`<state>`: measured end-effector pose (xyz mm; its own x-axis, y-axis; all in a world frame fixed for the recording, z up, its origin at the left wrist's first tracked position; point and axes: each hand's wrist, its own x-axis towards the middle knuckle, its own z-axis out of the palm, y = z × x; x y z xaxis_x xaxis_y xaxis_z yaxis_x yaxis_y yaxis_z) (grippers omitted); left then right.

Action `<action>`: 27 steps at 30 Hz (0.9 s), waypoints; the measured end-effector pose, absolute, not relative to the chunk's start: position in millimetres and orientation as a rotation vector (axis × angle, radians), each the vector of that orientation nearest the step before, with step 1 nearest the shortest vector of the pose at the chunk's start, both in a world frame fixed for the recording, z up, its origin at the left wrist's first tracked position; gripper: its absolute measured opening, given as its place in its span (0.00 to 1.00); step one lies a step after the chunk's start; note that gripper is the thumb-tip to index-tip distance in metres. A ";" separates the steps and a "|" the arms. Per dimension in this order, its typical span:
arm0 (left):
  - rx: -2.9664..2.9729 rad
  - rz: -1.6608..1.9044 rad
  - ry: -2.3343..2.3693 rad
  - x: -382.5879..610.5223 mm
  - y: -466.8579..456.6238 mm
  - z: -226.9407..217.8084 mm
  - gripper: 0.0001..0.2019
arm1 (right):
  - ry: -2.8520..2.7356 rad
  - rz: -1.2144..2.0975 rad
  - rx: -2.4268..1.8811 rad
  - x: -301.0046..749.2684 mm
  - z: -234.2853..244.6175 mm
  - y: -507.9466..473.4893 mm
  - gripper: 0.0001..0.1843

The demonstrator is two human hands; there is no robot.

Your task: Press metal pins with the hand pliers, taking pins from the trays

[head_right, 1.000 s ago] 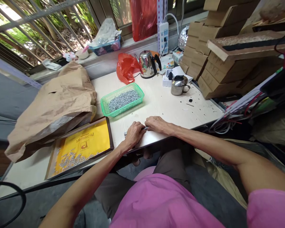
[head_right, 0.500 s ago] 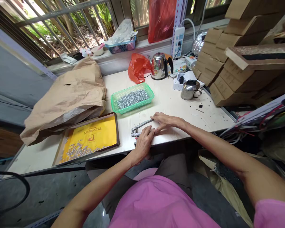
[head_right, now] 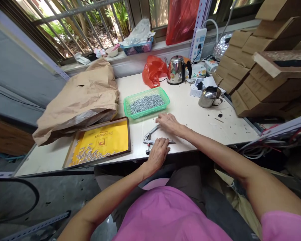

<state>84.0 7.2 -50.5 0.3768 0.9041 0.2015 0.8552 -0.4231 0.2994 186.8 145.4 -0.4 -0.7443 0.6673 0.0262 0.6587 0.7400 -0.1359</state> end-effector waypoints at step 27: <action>1.900 0.037 2.458 -249.3 -29.6 6.5 0.13 | -2.415 0.178 -0.811 135.1 48.5 183.2 0.15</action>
<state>-249.3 -29.6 6.5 -0.2517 0.9677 -0.0133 0.9669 0.2521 0.0401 135.1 183.2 48.5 -0.6474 0.5888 0.4839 0.5113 0.8064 -0.2972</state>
